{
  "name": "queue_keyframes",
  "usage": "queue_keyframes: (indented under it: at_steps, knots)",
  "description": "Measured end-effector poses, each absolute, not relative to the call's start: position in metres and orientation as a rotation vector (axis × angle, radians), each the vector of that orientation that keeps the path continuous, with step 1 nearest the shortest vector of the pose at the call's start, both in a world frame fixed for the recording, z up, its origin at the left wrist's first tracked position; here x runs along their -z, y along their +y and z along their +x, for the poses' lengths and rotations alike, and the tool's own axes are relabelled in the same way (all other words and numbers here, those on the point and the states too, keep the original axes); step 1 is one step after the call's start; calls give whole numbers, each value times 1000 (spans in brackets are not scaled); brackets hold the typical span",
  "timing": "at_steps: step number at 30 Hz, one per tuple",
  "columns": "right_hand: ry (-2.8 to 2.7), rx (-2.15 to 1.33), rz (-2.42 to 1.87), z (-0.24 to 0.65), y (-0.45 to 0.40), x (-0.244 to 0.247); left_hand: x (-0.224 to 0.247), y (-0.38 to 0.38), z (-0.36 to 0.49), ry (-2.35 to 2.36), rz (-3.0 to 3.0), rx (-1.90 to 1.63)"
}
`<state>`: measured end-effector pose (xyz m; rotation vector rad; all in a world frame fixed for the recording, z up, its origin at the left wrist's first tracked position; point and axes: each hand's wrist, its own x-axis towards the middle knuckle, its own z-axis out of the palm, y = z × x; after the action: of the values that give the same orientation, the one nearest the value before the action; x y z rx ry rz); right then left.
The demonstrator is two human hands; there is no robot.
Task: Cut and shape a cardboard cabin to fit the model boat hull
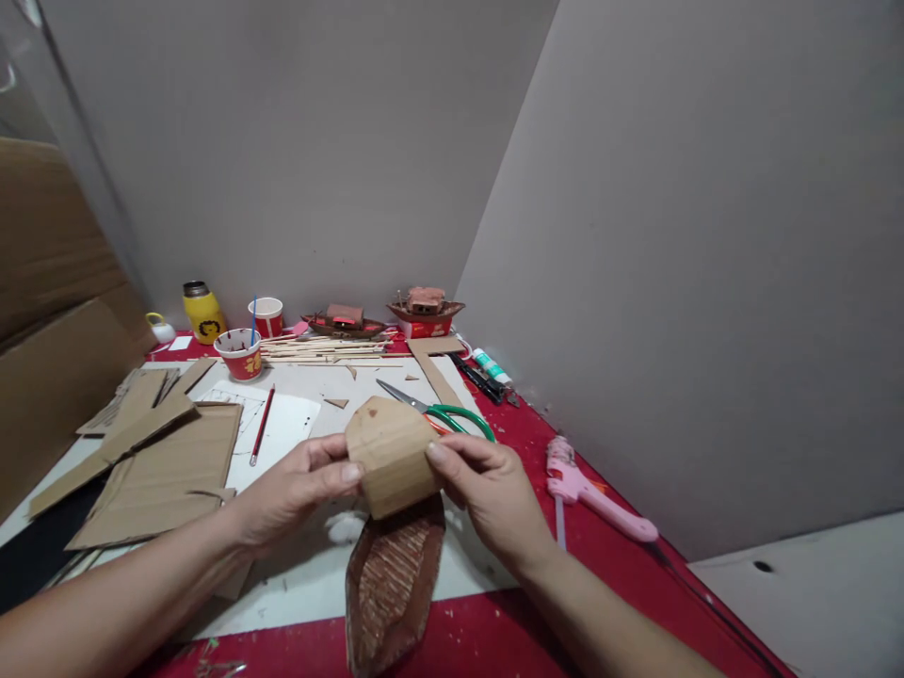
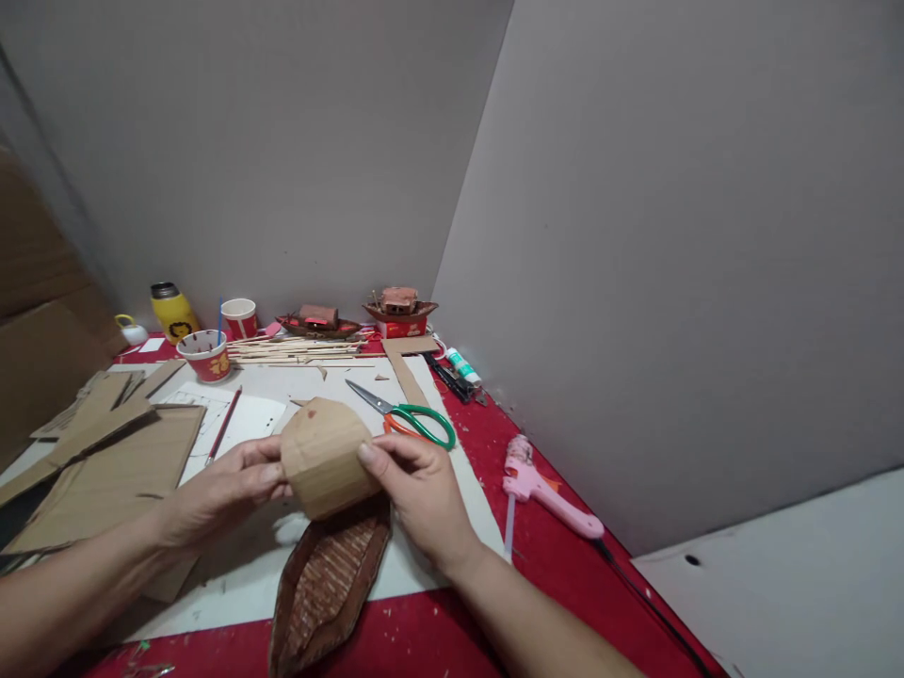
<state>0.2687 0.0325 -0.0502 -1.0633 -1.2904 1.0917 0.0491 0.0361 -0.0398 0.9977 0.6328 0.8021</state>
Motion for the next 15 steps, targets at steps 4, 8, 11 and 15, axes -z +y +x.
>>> queue_keyframes:
  at_steps: [4,8,11,15]
  knots:
    - [-1532,-1003,-1036,262,22,48,41,21,59,745,1009,-853]
    - [-1703,-668,-1133,283,42,52,35,23,57,763,918,-994]
    - [-1944,-252,-1478,305,70,59,28,28,52,783,860,-1056]
    - [-2216,-165,-1697,316,90,71,21,30,48,820,845,-1097]
